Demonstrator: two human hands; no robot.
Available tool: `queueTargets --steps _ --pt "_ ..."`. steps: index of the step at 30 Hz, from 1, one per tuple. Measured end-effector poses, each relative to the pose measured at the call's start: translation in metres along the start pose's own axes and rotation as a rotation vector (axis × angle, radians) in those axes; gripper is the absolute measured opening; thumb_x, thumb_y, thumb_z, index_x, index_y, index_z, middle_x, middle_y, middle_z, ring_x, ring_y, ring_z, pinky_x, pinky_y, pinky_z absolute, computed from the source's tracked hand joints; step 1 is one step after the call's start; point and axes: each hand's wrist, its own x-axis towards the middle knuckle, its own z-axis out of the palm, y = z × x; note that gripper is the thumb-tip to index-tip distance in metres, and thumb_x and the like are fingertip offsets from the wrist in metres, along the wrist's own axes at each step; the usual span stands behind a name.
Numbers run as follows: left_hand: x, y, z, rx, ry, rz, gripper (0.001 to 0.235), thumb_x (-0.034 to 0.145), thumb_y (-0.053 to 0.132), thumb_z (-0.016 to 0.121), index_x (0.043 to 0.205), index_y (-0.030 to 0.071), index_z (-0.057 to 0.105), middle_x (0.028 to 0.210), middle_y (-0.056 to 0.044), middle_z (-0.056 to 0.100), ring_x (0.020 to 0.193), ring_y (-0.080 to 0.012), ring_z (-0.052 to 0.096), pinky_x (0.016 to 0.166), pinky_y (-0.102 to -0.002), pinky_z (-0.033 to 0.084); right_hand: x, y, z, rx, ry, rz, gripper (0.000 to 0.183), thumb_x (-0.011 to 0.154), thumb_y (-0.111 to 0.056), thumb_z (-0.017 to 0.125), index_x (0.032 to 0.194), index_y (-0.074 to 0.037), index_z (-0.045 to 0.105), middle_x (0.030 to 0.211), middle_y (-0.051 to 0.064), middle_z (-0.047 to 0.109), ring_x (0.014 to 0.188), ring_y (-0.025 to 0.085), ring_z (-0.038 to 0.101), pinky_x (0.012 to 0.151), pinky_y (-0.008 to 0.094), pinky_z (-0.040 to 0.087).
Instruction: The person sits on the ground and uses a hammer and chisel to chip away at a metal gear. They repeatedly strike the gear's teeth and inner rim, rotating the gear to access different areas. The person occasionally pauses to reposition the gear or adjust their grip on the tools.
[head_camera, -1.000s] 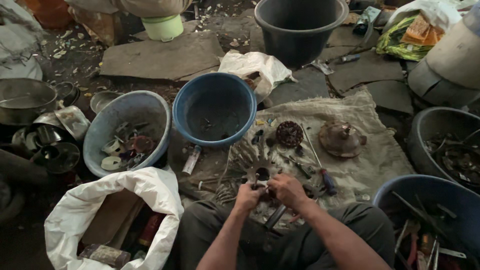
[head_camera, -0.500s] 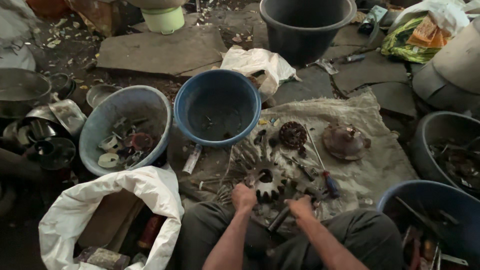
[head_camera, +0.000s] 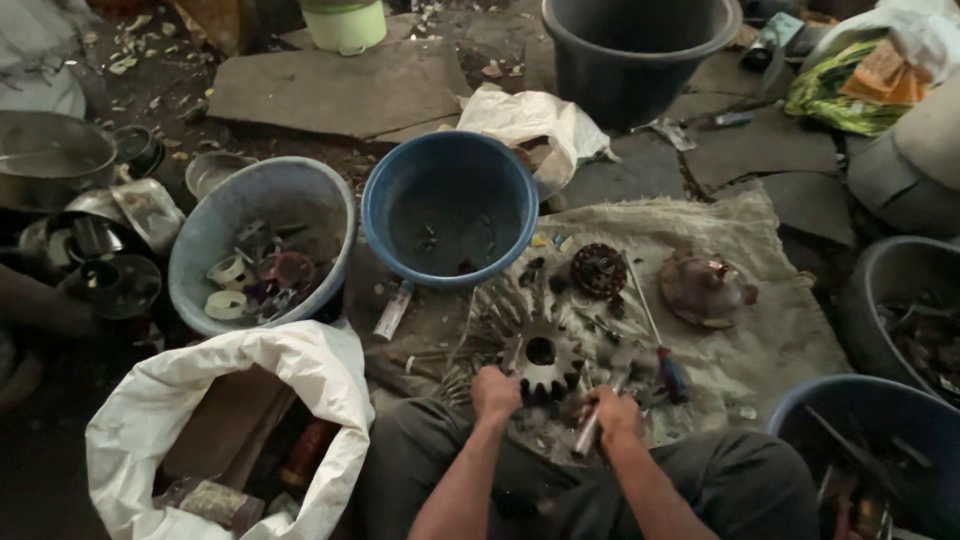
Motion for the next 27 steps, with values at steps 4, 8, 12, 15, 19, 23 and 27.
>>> queueTargets --steps 4,8,12,15,19,23,27 --pt "0.003 -0.005 0.005 -0.037 0.121 0.055 0.034 0.08 0.025 0.079 0.095 -0.005 0.076 0.101 -0.028 0.074 0.1 -0.0433 0.071 0.084 -0.049 0.056 -0.039 -0.01 -0.003 -0.337 -0.172 -0.489 0.042 0.095 -0.028 0.064 0.116 0.007 0.058 0.082 0.021 0.069 0.061 0.032 0.069 0.056 0.05 0.059" --pt "0.018 -0.008 0.009 -0.045 0.102 -0.044 0.034 0.077 0.024 0.078 0.095 -0.005 0.075 0.103 -0.028 0.073 0.102 -0.042 0.073 0.084 -0.049 0.058 -0.055 -0.018 0.017 -0.772 -0.162 -1.032 0.048 0.1 -0.043 0.059 0.121 0.0 0.058 0.09 0.023 0.071 0.076 0.043 0.069 0.065 0.053 0.056" --pt "0.018 -0.012 0.01 -0.087 0.185 -0.04 0.03 0.077 0.022 0.076 0.095 -0.002 0.079 0.103 -0.028 0.075 0.103 -0.0424 0.073 0.087 -0.047 0.058 -0.066 -0.014 0.041 -1.325 -0.178 -0.665 0.055 0.102 -0.056 0.053 0.121 -0.004 0.06 0.092 0.022 0.071 0.09 0.046 0.068 0.077 0.056 0.052" --pt "0.014 -0.005 0.0 -0.102 0.15 -0.076 0.042 0.078 0.034 0.082 0.097 -0.003 0.077 0.105 -0.027 0.074 0.104 -0.0404 0.072 0.089 -0.047 0.057 -0.078 -0.024 0.047 -1.196 -0.184 -0.64 0.05 0.098 -0.05 0.056 0.125 -0.007 0.06 0.09 0.02 0.074 0.09 0.044 0.07 0.077 0.056 0.052" --pt "-0.001 -0.001 0.0 -0.082 0.17 -0.032 0.036 0.079 0.029 0.08 0.095 -0.003 0.076 0.101 -0.027 0.074 0.097 -0.0427 0.072 0.083 -0.05 0.058 -0.082 -0.025 0.032 -0.836 -0.127 -0.861 0.047 0.093 -0.044 0.058 0.123 -0.008 0.062 0.088 0.021 0.074 0.084 0.042 0.073 0.073 0.053 0.054" --pt "-0.002 0.003 -0.007 -0.033 0.221 0.039 0.027 0.082 0.023 0.078 0.093 -0.001 0.075 0.095 -0.028 0.072 0.092 -0.0444 0.072 0.079 -0.053 0.057 -0.06 -0.016 0.036 -0.785 -0.12 -1.19 0.047 0.098 -0.044 0.054 0.122 -0.004 0.062 0.094 0.023 0.072 0.087 0.045 0.069 0.075 0.054 0.053" --pt "-0.011 0.001 -0.001 -0.007 0.103 -0.013 0.025 0.091 0.018 0.065 0.088 -0.007 0.072 0.088 -0.026 0.075 0.082 -0.0413 0.078 0.073 -0.054 0.06 -0.04 -0.012 0.037 -1.335 -0.208 -0.518 0.062 0.107 -0.06 0.053 0.118 0.0 0.06 0.092 0.025 0.071 0.087 0.045 0.068 0.077 0.054 0.053"
